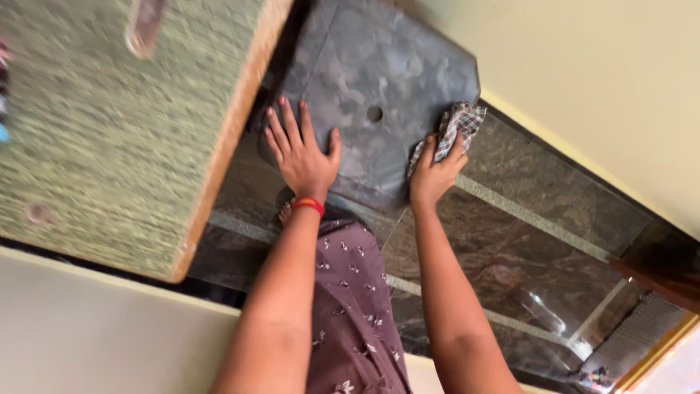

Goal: The person wipes a plastic stool with a cloth, cleaning the top and the sides.

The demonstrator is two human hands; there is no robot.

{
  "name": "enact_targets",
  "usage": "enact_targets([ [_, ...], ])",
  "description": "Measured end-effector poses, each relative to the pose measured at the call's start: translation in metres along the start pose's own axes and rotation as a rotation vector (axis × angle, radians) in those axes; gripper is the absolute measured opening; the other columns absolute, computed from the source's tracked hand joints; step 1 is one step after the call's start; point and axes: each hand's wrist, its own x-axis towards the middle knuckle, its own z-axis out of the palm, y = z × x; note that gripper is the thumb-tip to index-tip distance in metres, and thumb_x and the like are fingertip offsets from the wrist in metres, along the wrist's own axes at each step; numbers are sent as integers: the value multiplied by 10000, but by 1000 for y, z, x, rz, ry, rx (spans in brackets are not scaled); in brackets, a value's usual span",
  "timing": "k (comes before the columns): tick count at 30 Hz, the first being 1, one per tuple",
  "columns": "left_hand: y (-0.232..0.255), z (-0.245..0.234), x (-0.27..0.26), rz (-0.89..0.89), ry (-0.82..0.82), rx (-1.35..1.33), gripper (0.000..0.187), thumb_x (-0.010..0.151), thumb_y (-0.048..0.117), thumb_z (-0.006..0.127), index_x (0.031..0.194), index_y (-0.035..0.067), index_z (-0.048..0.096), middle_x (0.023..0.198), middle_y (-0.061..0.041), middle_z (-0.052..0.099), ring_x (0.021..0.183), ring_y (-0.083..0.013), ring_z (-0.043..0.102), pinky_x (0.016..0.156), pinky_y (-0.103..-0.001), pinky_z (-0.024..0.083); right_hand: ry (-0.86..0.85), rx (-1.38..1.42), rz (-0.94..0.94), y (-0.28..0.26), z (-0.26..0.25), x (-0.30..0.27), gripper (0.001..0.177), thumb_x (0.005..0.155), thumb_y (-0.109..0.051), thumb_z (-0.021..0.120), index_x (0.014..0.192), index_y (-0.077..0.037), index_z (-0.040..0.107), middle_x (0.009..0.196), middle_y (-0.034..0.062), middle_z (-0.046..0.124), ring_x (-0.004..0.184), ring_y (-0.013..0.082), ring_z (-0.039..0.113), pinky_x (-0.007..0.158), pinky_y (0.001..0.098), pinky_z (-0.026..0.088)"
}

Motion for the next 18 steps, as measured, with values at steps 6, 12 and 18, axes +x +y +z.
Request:
enact_targets([
  [6,-10,11,-18,10,-4,-30,733,1037,516,579,1595,64,429,1694,-184,218,1567,-424,176,1284,-550,132,77,21,-95,37,0,-83,613,968,-331,744,1480,-127,474,1404,257,445,1333,470,483,1116,527,399],
  [12,-18,-6,-25,25,-11,-88,748,1078,570,571,1629,89,413,1729,-164,180,1603,-392,113,1312,-533,86,-36,-52,-449,77,-11,-147,664,919,-199,776,1511,-209,473,1660,254,242,1540,500,289,1251,581,285],
  [18,-30,-18,-16,-104,-409,-216,1082,893,861,445,1650,113,246,1715,-137,57,1585,-346,-45,1278,-532,-36,-228,-308,-705,83,-35,-152,827,745,-285,895,1470,-315,499,1598,241,246,1442,573,202,1046,778,251],
])
